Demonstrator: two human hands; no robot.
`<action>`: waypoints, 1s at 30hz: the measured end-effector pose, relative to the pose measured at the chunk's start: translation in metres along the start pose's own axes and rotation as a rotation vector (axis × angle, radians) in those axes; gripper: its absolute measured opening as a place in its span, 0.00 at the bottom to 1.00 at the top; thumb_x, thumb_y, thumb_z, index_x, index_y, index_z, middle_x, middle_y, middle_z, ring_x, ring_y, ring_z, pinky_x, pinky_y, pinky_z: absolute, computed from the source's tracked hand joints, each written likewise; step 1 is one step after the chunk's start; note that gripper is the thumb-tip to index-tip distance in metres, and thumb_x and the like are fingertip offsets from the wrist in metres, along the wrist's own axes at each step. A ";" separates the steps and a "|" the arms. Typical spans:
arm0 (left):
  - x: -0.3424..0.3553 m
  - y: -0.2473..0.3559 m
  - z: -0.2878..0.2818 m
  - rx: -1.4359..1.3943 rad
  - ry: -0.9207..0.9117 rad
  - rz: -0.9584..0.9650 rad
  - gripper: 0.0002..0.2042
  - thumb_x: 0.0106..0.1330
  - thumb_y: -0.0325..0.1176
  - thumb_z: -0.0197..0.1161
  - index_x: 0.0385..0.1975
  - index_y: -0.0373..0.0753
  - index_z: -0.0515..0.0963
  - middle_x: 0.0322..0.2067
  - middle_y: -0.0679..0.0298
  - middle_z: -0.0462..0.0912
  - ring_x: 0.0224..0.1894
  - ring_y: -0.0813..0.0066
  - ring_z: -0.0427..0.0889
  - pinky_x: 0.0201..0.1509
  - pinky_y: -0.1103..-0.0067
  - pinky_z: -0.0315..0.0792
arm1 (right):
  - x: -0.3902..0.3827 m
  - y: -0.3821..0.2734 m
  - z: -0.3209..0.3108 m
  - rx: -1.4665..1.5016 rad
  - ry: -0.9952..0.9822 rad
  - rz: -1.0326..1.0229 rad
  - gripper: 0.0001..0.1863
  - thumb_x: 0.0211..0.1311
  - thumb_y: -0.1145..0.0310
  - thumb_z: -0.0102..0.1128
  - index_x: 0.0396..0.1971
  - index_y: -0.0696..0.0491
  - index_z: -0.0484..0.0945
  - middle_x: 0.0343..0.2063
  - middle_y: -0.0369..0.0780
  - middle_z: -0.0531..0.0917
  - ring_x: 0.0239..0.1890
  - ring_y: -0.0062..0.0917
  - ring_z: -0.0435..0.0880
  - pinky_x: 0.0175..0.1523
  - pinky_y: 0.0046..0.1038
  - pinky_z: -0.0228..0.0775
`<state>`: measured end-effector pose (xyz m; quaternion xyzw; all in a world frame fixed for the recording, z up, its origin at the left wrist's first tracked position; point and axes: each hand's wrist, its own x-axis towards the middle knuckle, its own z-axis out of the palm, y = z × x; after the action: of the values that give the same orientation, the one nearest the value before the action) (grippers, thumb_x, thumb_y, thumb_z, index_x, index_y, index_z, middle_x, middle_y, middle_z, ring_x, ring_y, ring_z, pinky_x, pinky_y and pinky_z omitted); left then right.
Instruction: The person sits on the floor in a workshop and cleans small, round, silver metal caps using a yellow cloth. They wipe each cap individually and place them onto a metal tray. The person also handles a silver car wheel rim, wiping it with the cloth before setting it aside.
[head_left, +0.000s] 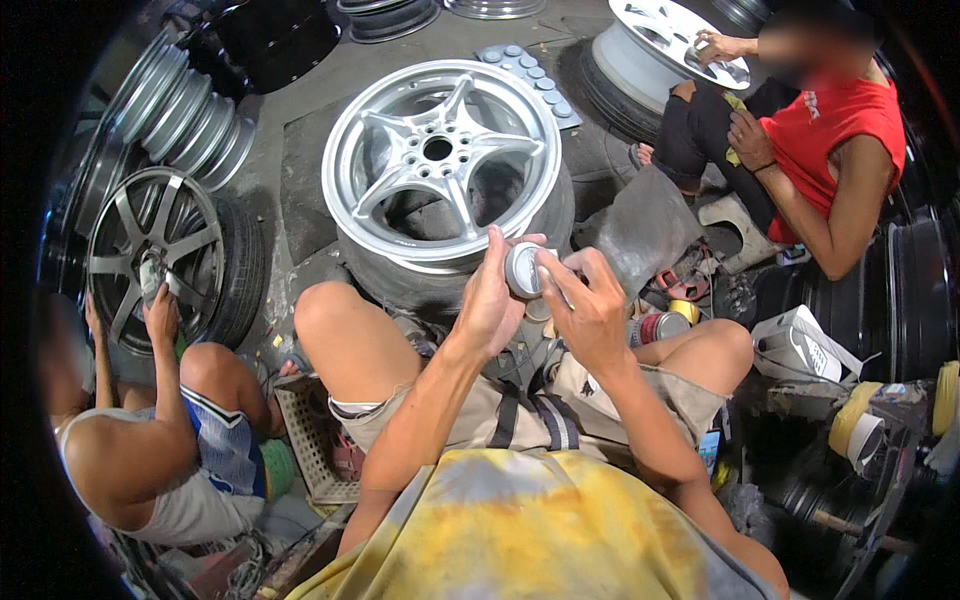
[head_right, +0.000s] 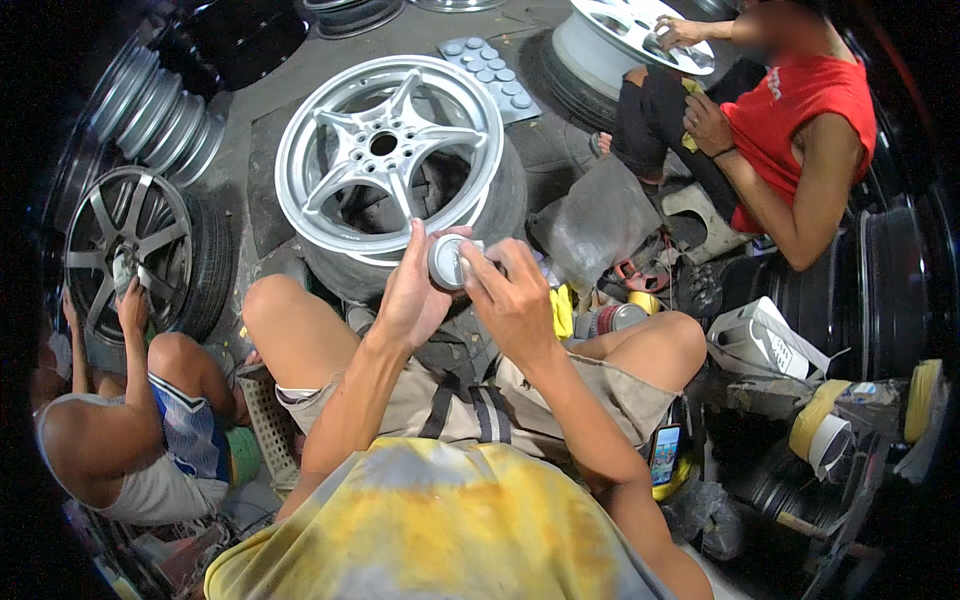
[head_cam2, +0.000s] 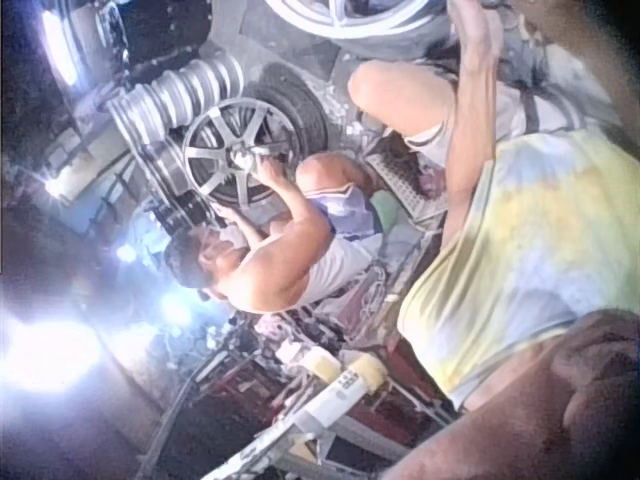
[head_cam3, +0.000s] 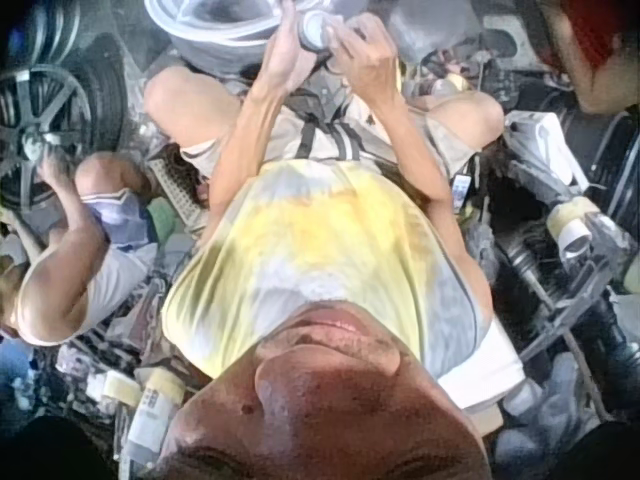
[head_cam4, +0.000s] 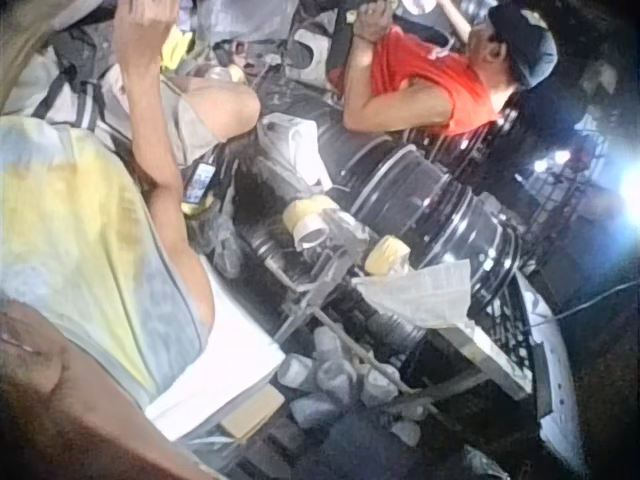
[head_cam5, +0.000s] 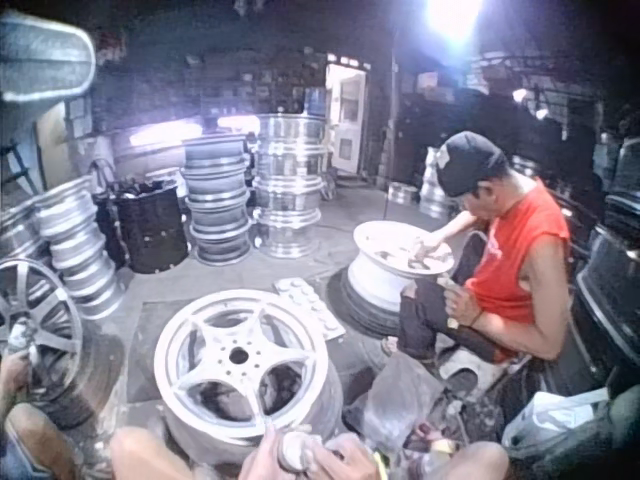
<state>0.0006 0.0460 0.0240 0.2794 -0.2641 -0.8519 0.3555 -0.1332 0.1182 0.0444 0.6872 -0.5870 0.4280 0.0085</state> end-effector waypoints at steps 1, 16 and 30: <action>-0.001 -0.002 0.003 0.014 0.007 -0.011 0.33 0.82 0.60 0.33 0.57 0.35 0.73 0.47 0.59 0.83 0.50 0.71 0.81 0.57 0.71 0.75 | 0.002 -0.003 0.003 0.020 0.001 0.013 0.17 0.52 0.79 0.68 0.46 0.58 0.84 0.32 0.41 0.76 0.37 0.37 0.79 0.41 0.38 0.74; -0.002 0.006 -0.001 0.018 -0.080 0.035 0.31 0.83 0.57 0.35 0.59 0.35 0.73 0.49 0.58 0.82 0.52 0.71 0.80 0.61 0.70 0.73 | -0.005 -0.001 -0.007 0.002 -0.033 -0.020 0.18 0.58 0.80 0.67 0.50 0.60 0.80 0.34 0.45 0.75 0.35 0.40 0.80 0.41 0.39 0.75; -0.003 0.004 -0.007 0.148 -0.006 0.062 0.27 0.84 0.53 0.34 0.53 0.38 0.76 0.41 0.63 0.83 0.44 0.78 0.82 0.51 0.78 0.76 | 0.011 0.000 -0.002 -0.007 -0.170 -0.039 0.18 0.57 0.82 0.61 0.49 0.61 0.78 0.38 0.47 0.76 0.41 0.44 0.79 0.46 0.42 0.75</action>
<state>0.0085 0.0439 0.0226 0.2942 -0.3360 -0.8194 0.3594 -0.1351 0.1099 0.0522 0.7324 -0.5735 0.3657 -0.0307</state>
